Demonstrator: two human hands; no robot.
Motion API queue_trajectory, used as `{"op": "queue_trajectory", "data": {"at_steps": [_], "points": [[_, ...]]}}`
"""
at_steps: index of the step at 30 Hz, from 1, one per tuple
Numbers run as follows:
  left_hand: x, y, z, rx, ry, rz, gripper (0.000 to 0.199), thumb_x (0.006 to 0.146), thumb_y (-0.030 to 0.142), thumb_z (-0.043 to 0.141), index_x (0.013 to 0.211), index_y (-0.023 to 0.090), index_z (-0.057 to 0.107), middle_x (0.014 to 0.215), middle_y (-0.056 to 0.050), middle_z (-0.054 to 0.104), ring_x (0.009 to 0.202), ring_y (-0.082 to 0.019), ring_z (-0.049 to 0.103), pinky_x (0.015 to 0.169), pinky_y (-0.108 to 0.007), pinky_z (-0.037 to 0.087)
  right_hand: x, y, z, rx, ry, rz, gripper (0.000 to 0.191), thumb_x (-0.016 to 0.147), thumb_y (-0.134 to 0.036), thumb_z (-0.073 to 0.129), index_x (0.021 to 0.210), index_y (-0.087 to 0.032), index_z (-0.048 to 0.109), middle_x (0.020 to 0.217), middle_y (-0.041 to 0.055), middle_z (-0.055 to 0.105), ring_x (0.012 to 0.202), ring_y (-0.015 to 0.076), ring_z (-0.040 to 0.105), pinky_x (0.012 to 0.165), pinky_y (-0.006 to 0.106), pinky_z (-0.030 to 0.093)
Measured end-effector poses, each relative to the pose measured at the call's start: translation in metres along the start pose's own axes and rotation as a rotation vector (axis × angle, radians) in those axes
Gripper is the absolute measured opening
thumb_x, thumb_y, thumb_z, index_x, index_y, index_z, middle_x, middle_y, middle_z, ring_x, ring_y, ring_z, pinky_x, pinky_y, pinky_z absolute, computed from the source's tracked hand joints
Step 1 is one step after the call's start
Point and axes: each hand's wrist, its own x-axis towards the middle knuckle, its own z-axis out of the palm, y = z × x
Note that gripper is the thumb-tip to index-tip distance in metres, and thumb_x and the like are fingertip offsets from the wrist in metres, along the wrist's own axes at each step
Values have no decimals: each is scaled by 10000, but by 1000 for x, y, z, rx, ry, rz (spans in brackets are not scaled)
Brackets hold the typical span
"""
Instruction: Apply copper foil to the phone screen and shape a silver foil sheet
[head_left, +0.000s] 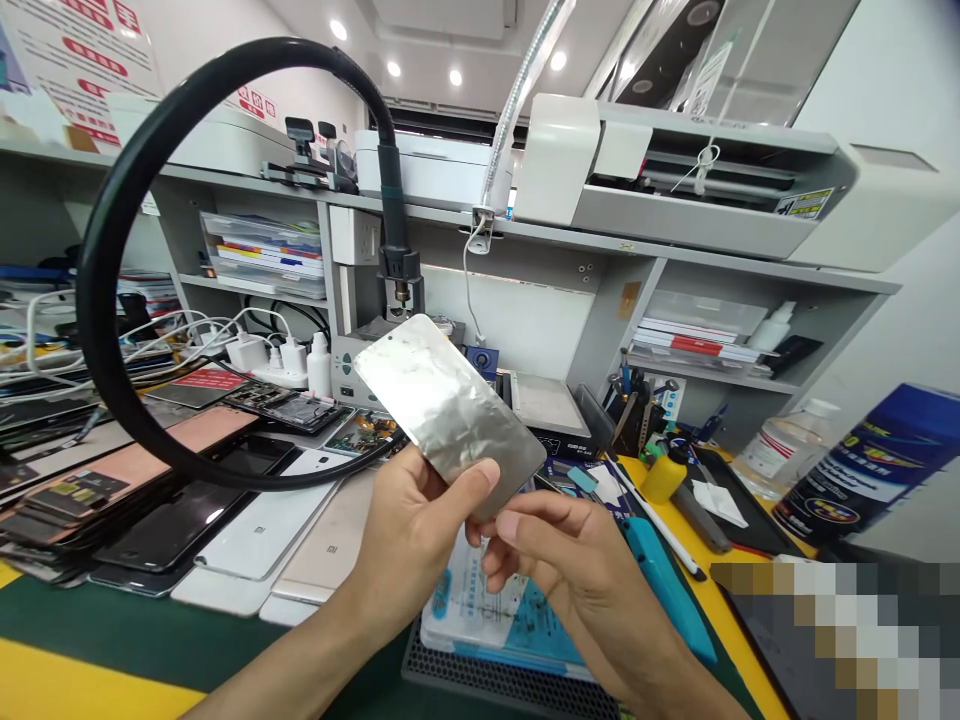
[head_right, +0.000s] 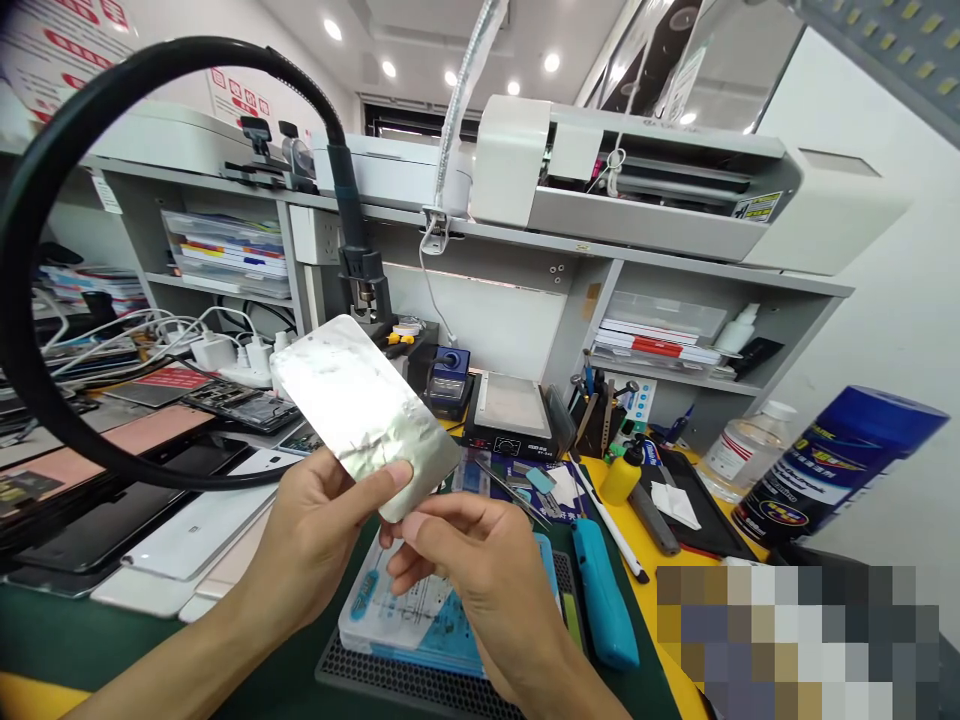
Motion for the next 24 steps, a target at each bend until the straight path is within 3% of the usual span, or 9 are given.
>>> {"op": "queue_trajectory", "data": {"at_steps": [6, 12, 15, 20, 24], "points": [[-7, 6, 6, 121, 20, 97, 222, 821, 246, 746, 681, 199, 580, 541, 38, 591, 455, -130, 566, 443, -229, 450, 0, 4, -1, -14, 38, -11, 168, 751, -290, 803, 724, -130, 758, 696, 61, 715, 633, 178, 641, 606, 312, 535], [-7, 7, 6, 155, -4, 97, 219, 835, 240, 727, 676, 197, 583, 553, 28, 603, 478, -131, 568, 470, -228, 452, 0, 1, 0, -95, 67, -34, 163, 751, -292, 769, 697, -138, 767, 668, 57, 706, 614, 174, 632, 604, 311, 525], [-3, 3, 3, 103, -14, 51, 205, 831, 256, 738, 701, 186, 596, 562, 20, 606, 477, -127, 546, 472, -235, 436, -1, 0, 0, -150, 89, -49, 149, 751, -282, 769, 689, -147, 772, 643, 56, 707, 610, 171, 633, 610, 302, 520], [2, 0, 0, -113, -153, -140, 229, 875, 263, 670, 683, 160, 601, 547, 1, 588, 448, -144, 547, 465, -270, 428, 0, 3, -1, -170, 65, -92, 126, 769, -267, 766, 718, -154, 792, 693, 68, 741, 619, 167, 636, 615, 293, 524], [5, 1, 0, -208, -162, -248, 199, 859, 207, 651, 677, 139, 608, 546, -16, 597, 432, -144, 556, 444, -261, 428, 1, 4, -1, -176, 55, -117, 112, 783, -252, 758, 725, -165, 798, 679, 54, 741, 617, 159, 643, 617, 281, 527]]}}
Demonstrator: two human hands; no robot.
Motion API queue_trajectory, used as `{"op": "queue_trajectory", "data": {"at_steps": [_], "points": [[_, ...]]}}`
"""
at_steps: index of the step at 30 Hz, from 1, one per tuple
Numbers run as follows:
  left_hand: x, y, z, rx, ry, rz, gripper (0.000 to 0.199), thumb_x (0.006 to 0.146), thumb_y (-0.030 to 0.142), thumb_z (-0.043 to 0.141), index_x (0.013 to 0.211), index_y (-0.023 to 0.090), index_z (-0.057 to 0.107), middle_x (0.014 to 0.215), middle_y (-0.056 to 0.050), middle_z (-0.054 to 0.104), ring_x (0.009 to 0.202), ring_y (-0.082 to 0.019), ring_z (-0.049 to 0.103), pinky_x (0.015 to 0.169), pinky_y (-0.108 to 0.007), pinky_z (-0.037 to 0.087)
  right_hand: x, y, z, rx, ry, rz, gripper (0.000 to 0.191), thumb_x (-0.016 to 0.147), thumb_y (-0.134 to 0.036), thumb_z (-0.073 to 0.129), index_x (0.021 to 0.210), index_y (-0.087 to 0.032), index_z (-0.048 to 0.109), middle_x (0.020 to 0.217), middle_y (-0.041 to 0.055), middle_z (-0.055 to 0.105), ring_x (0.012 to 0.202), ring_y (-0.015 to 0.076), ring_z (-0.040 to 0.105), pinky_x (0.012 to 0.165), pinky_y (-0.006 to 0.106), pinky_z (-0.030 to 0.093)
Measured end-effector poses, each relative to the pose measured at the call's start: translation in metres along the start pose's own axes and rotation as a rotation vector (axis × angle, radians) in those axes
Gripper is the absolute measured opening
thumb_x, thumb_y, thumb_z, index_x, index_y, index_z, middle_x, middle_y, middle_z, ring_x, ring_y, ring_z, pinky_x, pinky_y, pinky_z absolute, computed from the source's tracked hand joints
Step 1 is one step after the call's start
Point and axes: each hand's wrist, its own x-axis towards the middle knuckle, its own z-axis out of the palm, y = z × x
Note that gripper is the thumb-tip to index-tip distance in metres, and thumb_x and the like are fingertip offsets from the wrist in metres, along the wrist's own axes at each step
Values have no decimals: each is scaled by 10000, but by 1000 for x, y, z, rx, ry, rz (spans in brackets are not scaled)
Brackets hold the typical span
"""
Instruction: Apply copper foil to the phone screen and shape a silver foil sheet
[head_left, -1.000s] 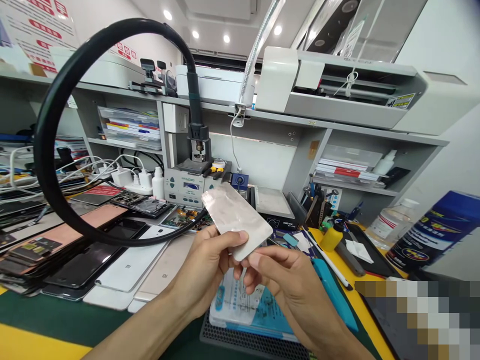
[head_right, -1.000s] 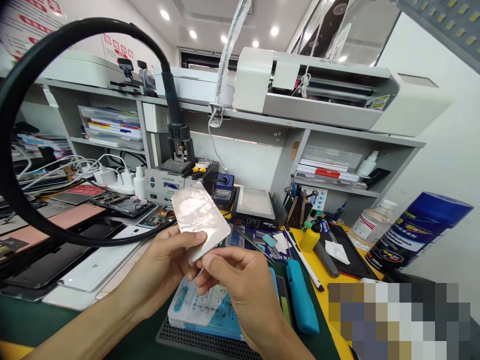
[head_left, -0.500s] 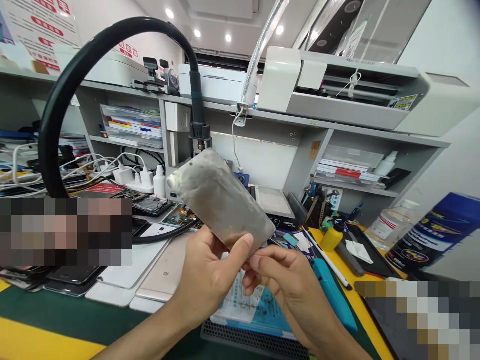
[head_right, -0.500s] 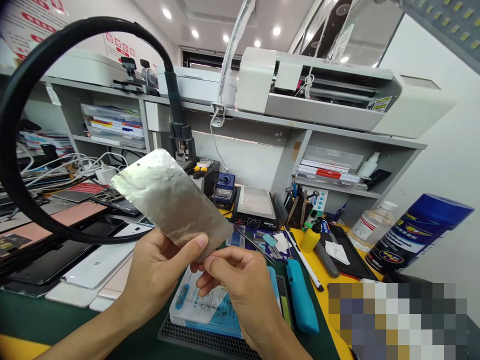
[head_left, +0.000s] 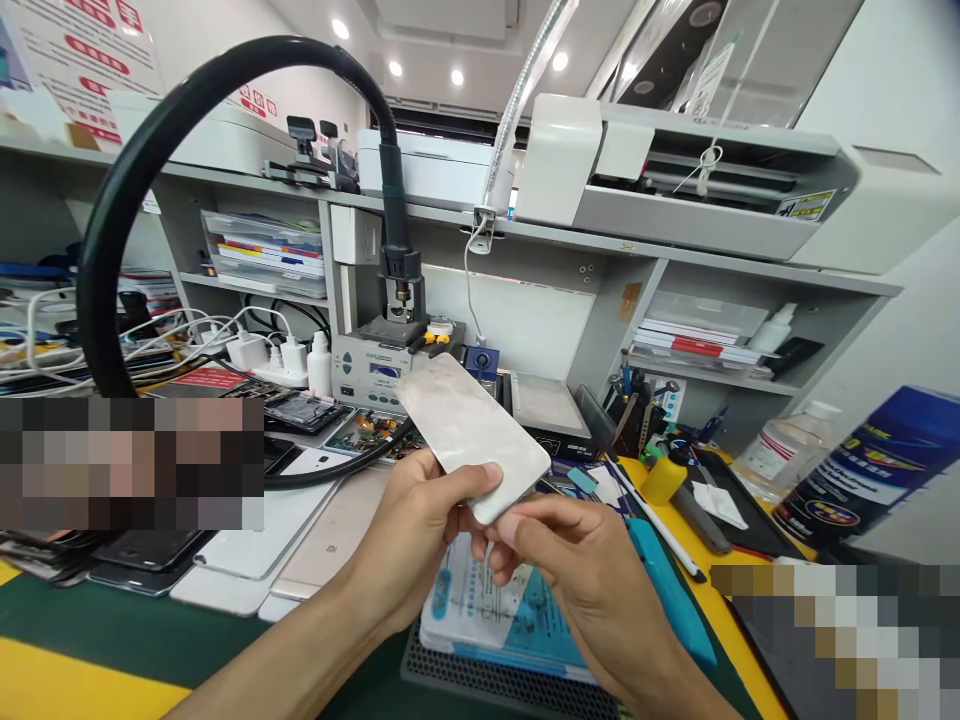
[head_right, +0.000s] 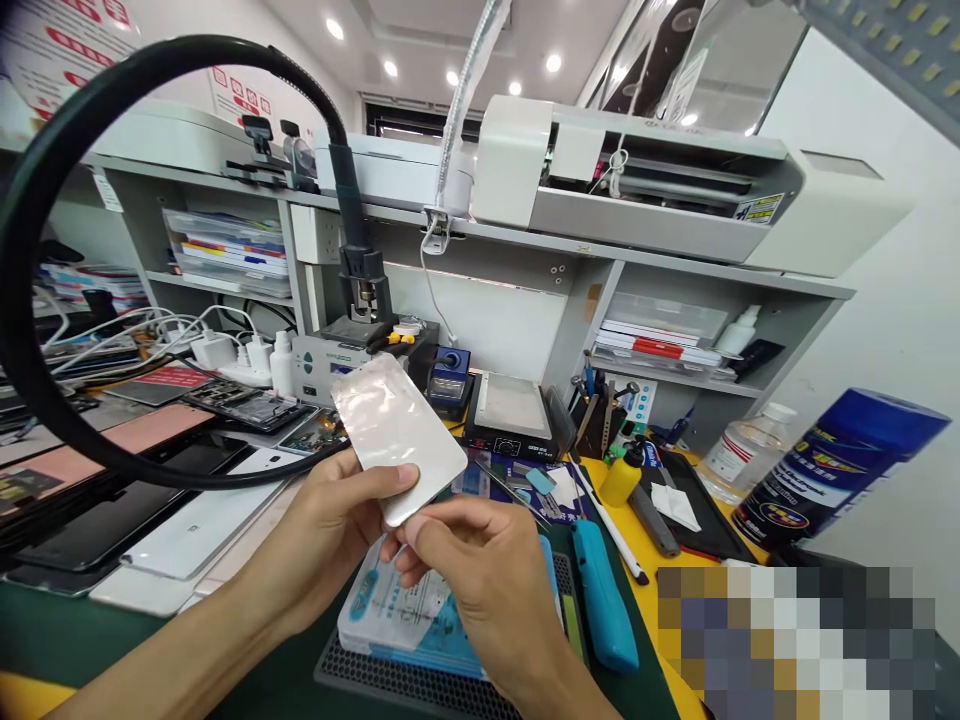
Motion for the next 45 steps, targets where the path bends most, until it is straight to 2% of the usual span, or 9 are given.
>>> {"op": "queue_trajectory", "data": {"at_steps": [24, 26, 30, 32, 34, 37, 39, 42, 45], "points": [[6, 1, -6, -85, 26, -120, 273, 825, 179, 650, 569, 126, 570, 481, -5, 537, 396, -112, 520, 414, -226, 400, -3, 0, -1, -126, -41, -18, 205, 848, -357, 721, 820, -159, 768, 734, 63, 735, 644, 176, 646, 618, 293, 551], [6, 2, -6, -75, 116, -71, 192, 802, 155, 690, 639, 133, 592, 520, 19, 547, 416, -86, 488, 400, -196, 400, -4, 1, -3, -361, 76, -179, 166, 856, -341, 704, 846, -179, 738, 742, 51, 714, 637, 181, 633, 597, 303, 541], [4, 1, -6, 18, 218, 6, 131, 762, 154, 741, 741, 133, 614, 618, 21, 580, 453, -80, 457, 388, -196, 419, -1, 6, -11, -978, 419, -916, 192, 812, -157, 732, 995, -155, 673, 986, 124, 647, 879, 256, 630, 747, 400, 543], [2, -1, -5, 86, 195, 4, 133, 765, 180, 747, 774, 124, 627, 645, 7, 591, 467, -85, 455, 387, -202, 415, 2, 7, -14, -1170, 397, -1143, 256, 799, -72, 738, 1042, -129, 684, 1053, 167, 636, 1024, 310, 598, 859, 475, 520], [0, 0, -3, 117, 143, 15, 153, 793, 234, 742, 795, 131, 629, 645, 3, 585, 481, -93, 458, 397, -203, 410, 3, 8, -15, -1230, 314, -1214, 254, 802, -18, 728, 1023, -142, 709, 1021, 152, 684, 1040, 314, 598, 892, 493, 506], [-4, 3, -2, 84, 18, 123, 280, 883, 422, 634, 815, 151, 636, 641, -14, 569, 553, -138, 506, 434, -224, 424, 2, 6, -15, -1051, 326, -1137, 196, 835, -14, 698, 934, -182, 719, 872, 72, 738, 887, 247, 647, 824, 419, 528], [-5, 4, -2, 87, -35, 186, 392, 908, 517, 544, 823, 150, 654, 701, -38, 585, 610, -164, 533, 449, -241, 435, 2, 4, -14, -818, 400, -885, 92, 875, -112, 698, 872, -201, 721, 815, 37, 737, 773, 203, 660, 736, 352, 543], [-3, 0, -5, 298, 9, 157, 420, 891, 526, 596, 708, 150, 624, 660, -19, 570, 544, -129, 500, 443, -225, 412, 4, 1, -13, -402, 446, -429, 117, 869, -323, 738, 824, -215, 740, 761, 7, 736, 714, 178, 678, 667, 288, 556], [0, -7, -5, 478, 78, 73, 409, 863, 531, 664, 714, 153, 623, 555, 22, 527, 456, -96, 446, 412, -201, 371, 6, 0, -14, -142, 403, -266, 177, 817, -395, 786, 834, -220, 768, 734, -14, 734, 720, 157, 672, 686, 253, 551]]}}
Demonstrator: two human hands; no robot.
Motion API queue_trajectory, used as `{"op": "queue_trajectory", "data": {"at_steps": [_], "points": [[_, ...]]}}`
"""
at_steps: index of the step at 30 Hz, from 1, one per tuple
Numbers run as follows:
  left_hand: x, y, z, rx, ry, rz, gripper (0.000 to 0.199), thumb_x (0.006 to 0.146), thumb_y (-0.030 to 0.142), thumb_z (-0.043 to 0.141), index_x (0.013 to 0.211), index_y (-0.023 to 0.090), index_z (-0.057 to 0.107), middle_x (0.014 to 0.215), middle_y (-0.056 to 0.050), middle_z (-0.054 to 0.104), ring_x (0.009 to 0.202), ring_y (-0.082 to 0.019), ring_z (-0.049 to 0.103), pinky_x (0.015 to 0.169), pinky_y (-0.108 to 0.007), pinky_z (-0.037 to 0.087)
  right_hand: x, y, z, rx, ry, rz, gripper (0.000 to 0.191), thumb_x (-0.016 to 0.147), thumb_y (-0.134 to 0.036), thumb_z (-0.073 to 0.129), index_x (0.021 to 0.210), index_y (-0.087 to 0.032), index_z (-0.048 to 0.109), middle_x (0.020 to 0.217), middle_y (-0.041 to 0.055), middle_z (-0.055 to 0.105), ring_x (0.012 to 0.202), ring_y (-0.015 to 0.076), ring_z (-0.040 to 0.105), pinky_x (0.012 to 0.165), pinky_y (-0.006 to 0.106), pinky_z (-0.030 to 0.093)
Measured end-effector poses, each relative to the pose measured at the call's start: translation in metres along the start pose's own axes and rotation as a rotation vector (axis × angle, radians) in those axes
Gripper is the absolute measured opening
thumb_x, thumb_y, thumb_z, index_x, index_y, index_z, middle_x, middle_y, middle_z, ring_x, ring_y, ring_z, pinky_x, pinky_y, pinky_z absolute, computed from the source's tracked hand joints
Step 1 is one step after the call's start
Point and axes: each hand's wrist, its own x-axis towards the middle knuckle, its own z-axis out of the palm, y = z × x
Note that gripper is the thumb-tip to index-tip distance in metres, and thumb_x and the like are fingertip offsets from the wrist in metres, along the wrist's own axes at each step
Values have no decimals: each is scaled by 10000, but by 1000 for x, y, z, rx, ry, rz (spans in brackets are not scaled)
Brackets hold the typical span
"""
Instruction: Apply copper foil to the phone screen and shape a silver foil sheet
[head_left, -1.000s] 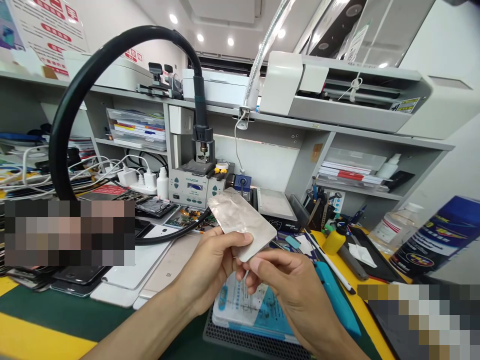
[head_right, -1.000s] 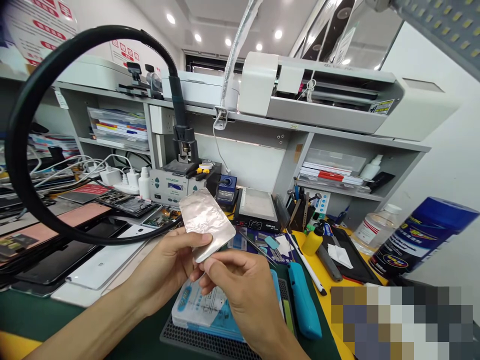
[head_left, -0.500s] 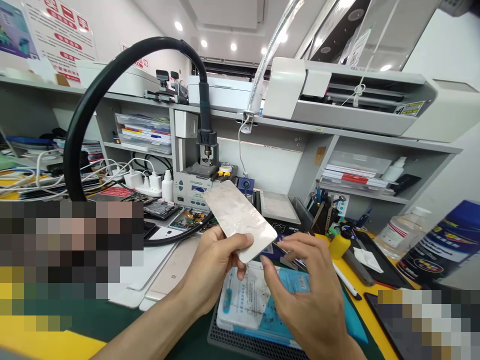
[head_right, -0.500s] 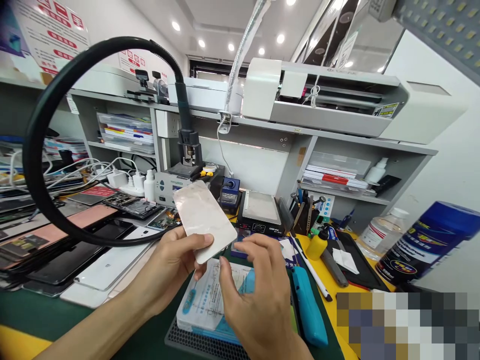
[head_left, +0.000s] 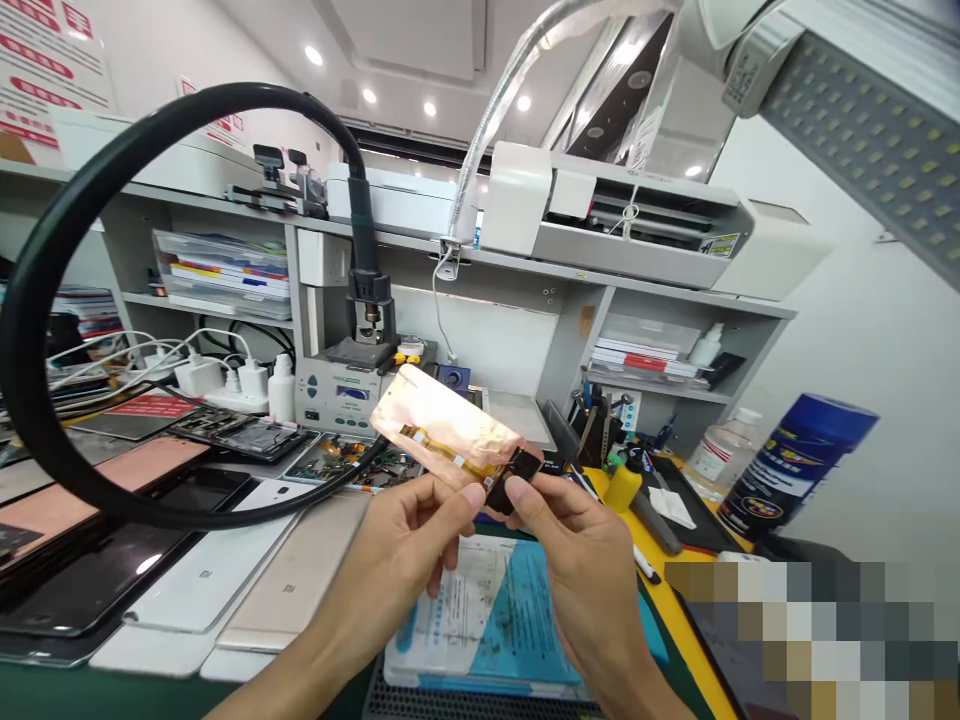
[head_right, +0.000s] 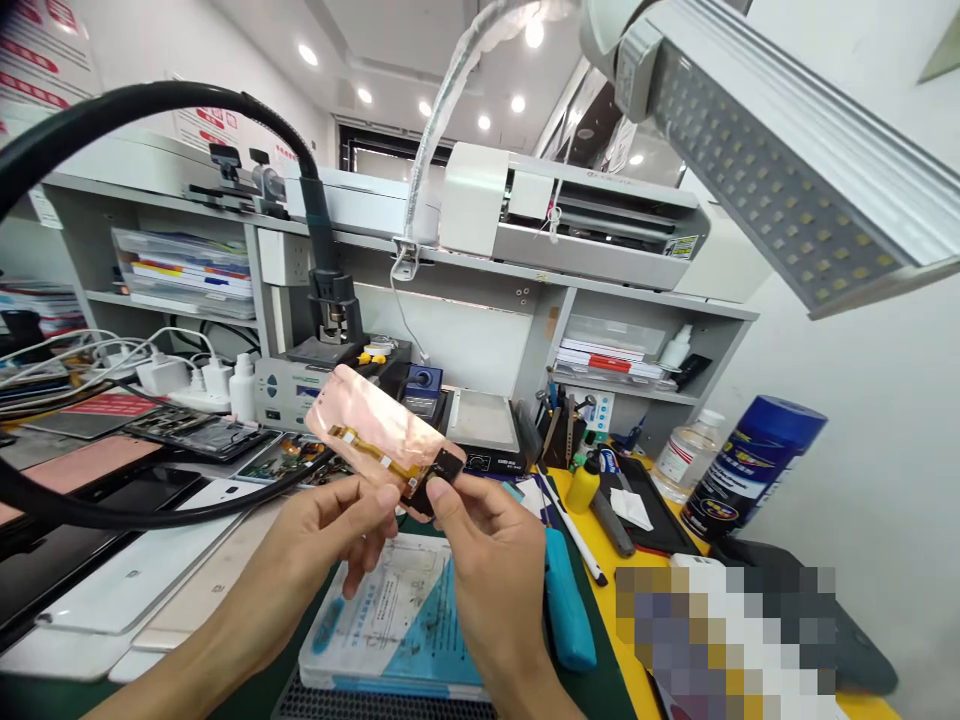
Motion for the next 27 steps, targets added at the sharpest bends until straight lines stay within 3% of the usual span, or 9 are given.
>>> {"op": "queue_trajectory", "data": {"at_steps": [4, 11, 20, 27], "points": [[1, 0, 3, -125, 21, -24, 343, 850, 494, 698, 850, 152, 672, 577, 16, 560, 485, -114, 469, 414, -207, 405, -2, 3, 0, 63, -81, 51, 184, 795, -378, 815, 876, -215, 789, 750, -12, 733, 710, 137, 629, 693, 247, 522], [0, 3, -2, -221, 78, 49, 268, 809, 386, 770, 795, 128, 699, 674, -24, 638, 520, -106, 505, 429, -199, 430, -3, -1, -1, 190, -212, 126, 172, 792, -335, 817, 874, -188, 784, 743, 12, 721, 713, 156, 615, 734, 307, 495], [1, 8, -7, -363, -37, 3, 211, 834, 335, 760, 776, 139, 711, 643, -16, 650, 520, -95, 522, 433, -174, 435, -4, -5, -4, 250, -322, 108, 105, 782, -288, 826, 822, -204, 777, 727, 1, 733, 703, 141, 645, 711, 267, 506], [0, 2, -9, -156, 39, 153, 241, 856, 357, 737, 758, 142, 690, 674, -28, 681, 514, -99, 538, 445, -187, 448, -8, -11, -2, 38, -318, 21, 130, 805, -298, 809, 788, -188, 741, 730, -6, 715, 693, 132, 636, 655, 223, 508]]}}
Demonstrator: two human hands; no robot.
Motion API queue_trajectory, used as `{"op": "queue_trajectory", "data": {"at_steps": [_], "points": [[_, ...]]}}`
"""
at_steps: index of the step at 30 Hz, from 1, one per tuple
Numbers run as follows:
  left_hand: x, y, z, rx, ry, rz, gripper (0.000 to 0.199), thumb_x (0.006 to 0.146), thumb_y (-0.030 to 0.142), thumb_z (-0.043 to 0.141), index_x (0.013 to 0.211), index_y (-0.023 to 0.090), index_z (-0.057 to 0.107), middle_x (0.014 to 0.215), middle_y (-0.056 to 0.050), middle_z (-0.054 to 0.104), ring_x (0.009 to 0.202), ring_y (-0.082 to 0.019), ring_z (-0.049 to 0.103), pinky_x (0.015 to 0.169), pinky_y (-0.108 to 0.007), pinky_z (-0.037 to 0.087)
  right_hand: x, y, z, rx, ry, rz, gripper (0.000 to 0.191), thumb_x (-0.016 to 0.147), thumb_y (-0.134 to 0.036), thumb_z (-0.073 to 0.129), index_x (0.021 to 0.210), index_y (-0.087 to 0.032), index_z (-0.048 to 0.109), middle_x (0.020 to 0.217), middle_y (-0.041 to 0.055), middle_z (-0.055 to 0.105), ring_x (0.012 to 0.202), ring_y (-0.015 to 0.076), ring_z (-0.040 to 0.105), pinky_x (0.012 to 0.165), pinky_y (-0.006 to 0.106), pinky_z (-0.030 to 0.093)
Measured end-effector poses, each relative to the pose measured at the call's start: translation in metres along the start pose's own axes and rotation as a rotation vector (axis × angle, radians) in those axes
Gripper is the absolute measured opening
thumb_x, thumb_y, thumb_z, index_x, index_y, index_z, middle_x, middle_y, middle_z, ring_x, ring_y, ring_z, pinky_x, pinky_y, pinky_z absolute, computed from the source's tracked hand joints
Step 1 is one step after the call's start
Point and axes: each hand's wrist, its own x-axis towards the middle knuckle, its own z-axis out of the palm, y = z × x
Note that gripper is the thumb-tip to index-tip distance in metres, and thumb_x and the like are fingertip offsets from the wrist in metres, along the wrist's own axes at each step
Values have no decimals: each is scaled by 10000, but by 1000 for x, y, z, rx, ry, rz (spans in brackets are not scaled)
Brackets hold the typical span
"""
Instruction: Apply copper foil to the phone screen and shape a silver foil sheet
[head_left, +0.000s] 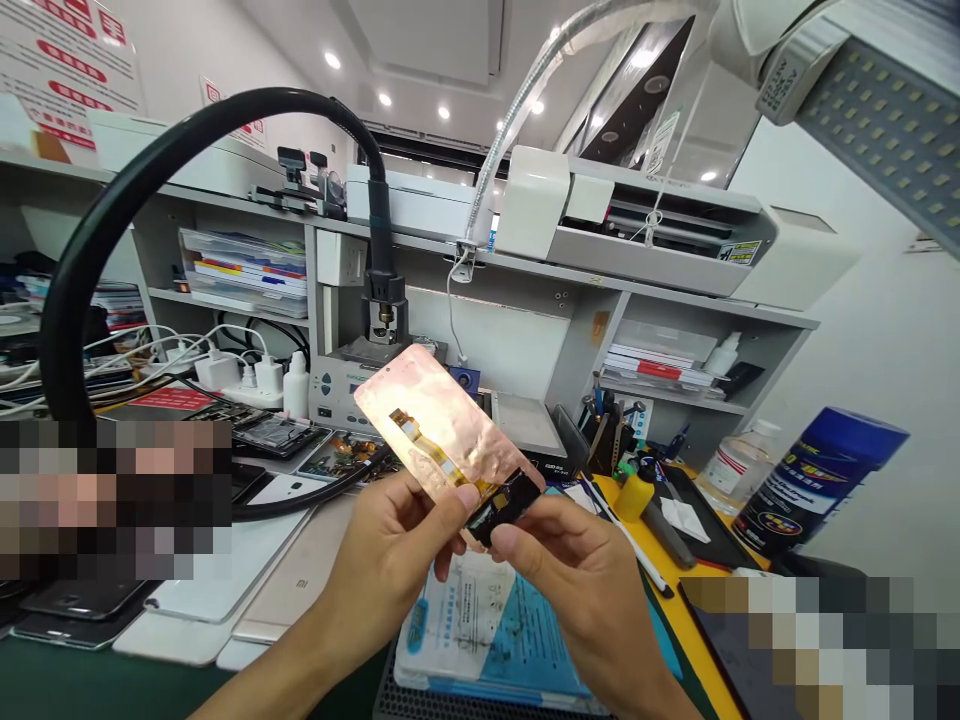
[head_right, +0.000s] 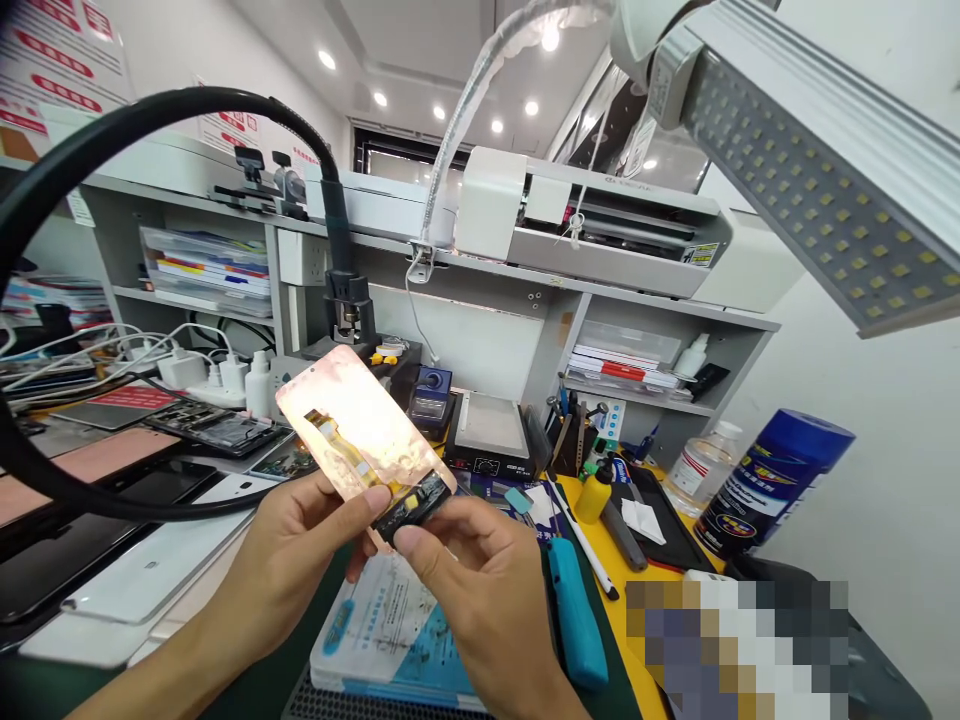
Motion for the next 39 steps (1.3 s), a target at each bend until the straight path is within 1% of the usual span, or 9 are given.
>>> {"op": "queue_trajectory", "data": {"at_steps": [16, 21, 23, 26, 28, 31, 33, 36, 39], "points": [[2, 10, 2, -273, -193, -257, 256, 875, 311, 668, 722, 106, 680, 616, -62, 646, 492, -93, 499, 408, -157, 373, 1, -15, -10, -141, -215, -79, 301, 979, -347, 592, 786, -153, 718, 753, 56, 736, 735, 175, 681, 721, 280, 536], [3, 10, 1, -320, -119, -250, 243, 835, 306, 731, 695, 116, 673, 560, -6, 597, 442, -68, 471, 389, -143, 381, 4, -14, -14, -164, -267, -106, 370, 1025, -350, 496, 805, -151, 718, 745, 60, 717, 718, 177, 668, 708, 301, 536], [3, 10, 2, -327, -74, -242, 244, 804, 306, 759, 678, 117, 668, 536, 3, 592, 414, -63, 467, 373, -143, 384, 6, -9, -18, -167, -223, -133, 240, 1000, -327, 546, 971, -167, 723, 834, 63, 731, 766, 187, 676, 727, 319, 549], [2, 10, 4, -378, -40, -288, 270, 751, 284, 761, 584, 122, 623, 472, 2, 575, 336, -60, 437, 319, -149, 349, 8, -2, -22, -312, -47, -295, 391, 916, -238, 670, 1300, -262, 606, 1208, 88, 680, 1027, 230, 661, 861, 384, 551], [2, 11, 5, -411, -54, -369, 279, 701, 263, 759, 524, 128, 592, 426, 7, 545, 294, -54, 400, 289, -150, 317, 9, -1, -24, -463, 16, -460, 407, 888, -161, 686, 1264, -312, 642, 1346, 75, 607, 1179, 247, 598, 953, 420, 514], [1, 14, 5, -415, -171, -523, 348, 729, 382, 742, 526, 129, 616, 391, 5, 519, 252, -54, 365, 258, -155, 258, 9, -6, -25, -544, 9, -664, 292, 872, -66, 668, 1030, -298, 752, 1223, 50, 691, 1204, 247, 580, 1008, 443, 480], [1, 17, 2, -414, -274, -556, 501, 815, 552, 641, 528, 142, 618, 359, 7, 481, 226, -56, 320, 249, -171, 203, 7, -13, -27, -481, 43, -679, 250, 868, -69, 679, 972, -281, 761, 1064, 41, 748, 1117, 239, 626, 963, 418, 509], [0, 19, -6, -313, -179, -312, 559, 882, 565, 591, 499, 160, 556, 365, 43, 392, 295, -42, 265, 321, -177, 191, 4, -21, -30, -294, 129, -412, 63, 876, -211, 723, 915, -242, 761, 876, 33, 754, 865, 204, 685, 760, 321, 564], [-2, 19, -9, -47, 19, 47, 325, 823, 427, 748, 664, 158, 658, 545, 30, 487, 484, -70, 370, 451, -174, 294, 2, -23, -28, -99, 95, -105, 138, 838, -328, 772, 830, -195, 738, 766, 18, 720, 712, 156, 651, 656, 255, 535]]}}
